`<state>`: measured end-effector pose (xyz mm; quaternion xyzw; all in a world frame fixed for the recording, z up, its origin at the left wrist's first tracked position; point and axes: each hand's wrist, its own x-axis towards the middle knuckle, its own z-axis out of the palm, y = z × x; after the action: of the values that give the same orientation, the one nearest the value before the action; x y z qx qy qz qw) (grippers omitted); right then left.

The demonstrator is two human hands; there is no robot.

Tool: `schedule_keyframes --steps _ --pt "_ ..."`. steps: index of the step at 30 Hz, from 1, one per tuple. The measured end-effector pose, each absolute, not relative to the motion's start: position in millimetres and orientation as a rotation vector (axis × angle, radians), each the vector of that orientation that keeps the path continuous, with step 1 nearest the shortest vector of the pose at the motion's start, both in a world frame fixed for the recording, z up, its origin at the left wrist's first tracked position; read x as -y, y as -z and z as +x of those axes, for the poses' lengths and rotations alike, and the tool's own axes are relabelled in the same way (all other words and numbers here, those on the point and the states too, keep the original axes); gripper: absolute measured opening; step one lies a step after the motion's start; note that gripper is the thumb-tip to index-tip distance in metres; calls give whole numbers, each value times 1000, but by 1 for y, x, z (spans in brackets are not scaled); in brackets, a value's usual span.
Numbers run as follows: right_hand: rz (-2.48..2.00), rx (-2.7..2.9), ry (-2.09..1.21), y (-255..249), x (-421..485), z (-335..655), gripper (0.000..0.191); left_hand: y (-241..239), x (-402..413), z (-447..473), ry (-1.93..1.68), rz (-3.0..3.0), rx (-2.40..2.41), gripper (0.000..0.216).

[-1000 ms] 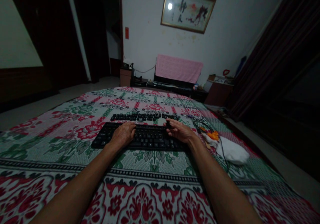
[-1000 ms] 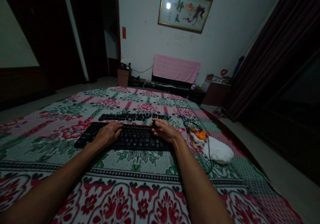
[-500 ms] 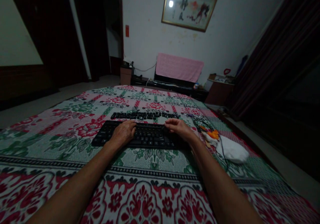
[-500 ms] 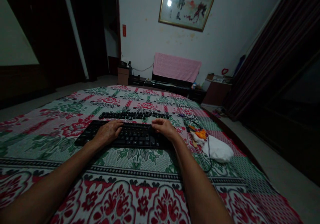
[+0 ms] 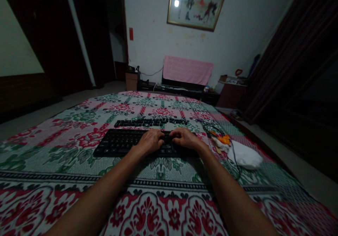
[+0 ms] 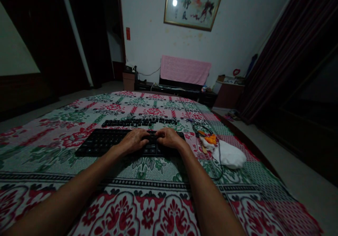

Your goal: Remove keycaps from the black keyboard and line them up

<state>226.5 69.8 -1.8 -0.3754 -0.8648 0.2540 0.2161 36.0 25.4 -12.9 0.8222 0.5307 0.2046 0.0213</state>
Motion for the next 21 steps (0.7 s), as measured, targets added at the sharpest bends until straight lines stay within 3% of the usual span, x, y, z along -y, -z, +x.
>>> schedule_keyframes --steps 6,12,21 --pt "-1025 2507 -554 1 -67 226 26 11 -35 45 -578 2529 -1593 24" --pt "-945 2373 -620 4 -70 223 22 12 -33 47 -687 2520 -1576 28" --pt "-916 1927 -1257 -1 -68 221 21 11 -33 47 -1052 1962 -1402 28"
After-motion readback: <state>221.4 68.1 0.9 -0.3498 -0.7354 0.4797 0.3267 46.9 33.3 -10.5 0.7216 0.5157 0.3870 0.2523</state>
